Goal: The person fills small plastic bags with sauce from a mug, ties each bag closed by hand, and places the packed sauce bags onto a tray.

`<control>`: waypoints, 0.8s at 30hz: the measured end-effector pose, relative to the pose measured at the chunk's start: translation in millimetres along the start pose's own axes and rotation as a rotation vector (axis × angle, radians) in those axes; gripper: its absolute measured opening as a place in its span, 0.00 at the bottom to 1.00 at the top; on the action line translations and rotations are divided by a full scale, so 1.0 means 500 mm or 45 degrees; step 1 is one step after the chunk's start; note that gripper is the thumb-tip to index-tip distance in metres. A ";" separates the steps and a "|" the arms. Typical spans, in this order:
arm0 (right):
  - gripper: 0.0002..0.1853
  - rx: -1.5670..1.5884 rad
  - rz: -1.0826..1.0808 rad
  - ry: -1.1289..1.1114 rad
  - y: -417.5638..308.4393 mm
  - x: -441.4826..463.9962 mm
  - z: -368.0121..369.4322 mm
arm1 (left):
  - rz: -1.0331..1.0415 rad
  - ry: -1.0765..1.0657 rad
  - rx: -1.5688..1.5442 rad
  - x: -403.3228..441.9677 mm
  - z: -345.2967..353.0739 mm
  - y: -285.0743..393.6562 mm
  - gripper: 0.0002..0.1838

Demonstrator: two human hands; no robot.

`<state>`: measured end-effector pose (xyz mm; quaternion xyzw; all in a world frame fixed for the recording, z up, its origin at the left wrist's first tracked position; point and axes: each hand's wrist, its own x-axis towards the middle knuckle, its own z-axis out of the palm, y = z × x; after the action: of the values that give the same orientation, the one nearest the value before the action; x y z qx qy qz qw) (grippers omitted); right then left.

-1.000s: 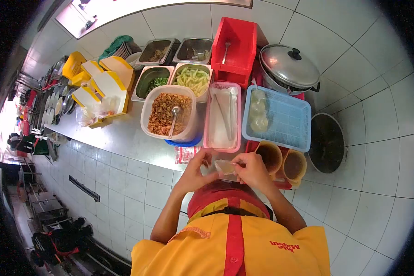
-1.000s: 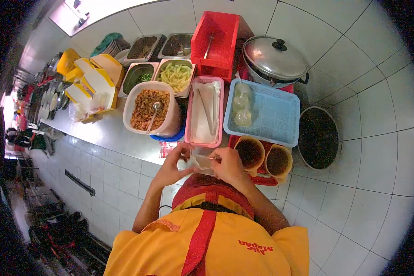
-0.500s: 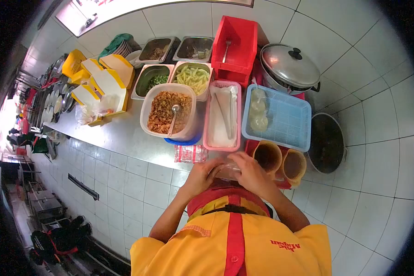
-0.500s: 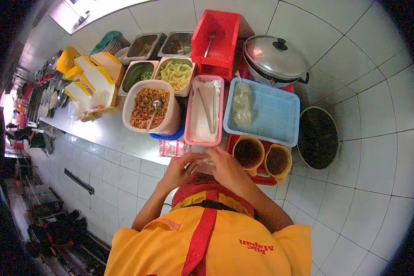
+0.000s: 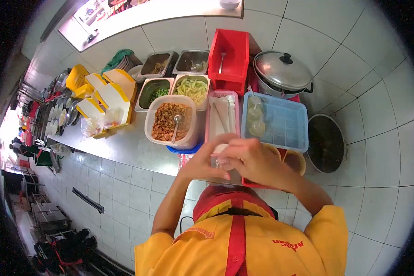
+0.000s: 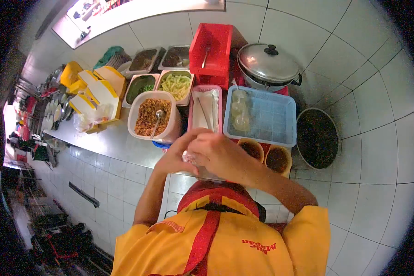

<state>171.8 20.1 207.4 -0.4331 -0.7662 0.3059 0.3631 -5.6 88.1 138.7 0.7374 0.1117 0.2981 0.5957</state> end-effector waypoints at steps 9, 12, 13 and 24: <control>0.03 -0.304 -0.108 0.305 -0.062 0.038 -0.141 | -0.183 -0.476 0.182 0.173 -0.047 0.121 0.13; 0.03 -0.260 0.058 0.464 -0.080 0.017 -0.161 | 0.141 -0.377 0.260 0.206 -0.039 0.102 0.13; 0.03 -0.133 0.145 0.534 -0.075 0.013 -0.163 | 0.135 -0.379 0.286 0.215 -0.042 0.097 0.13; 0.19 -1.726 -0.530 0.367 -0.095 0.007 -0.185 | 0.212 -0.261 0.518 0.236 -0.034 0.119 0.16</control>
<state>225.6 16.6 296.2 -0.4441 -0.7985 -0.3723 0.1629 67.5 147.4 233.0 0.8753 0.0473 0.2410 0.4165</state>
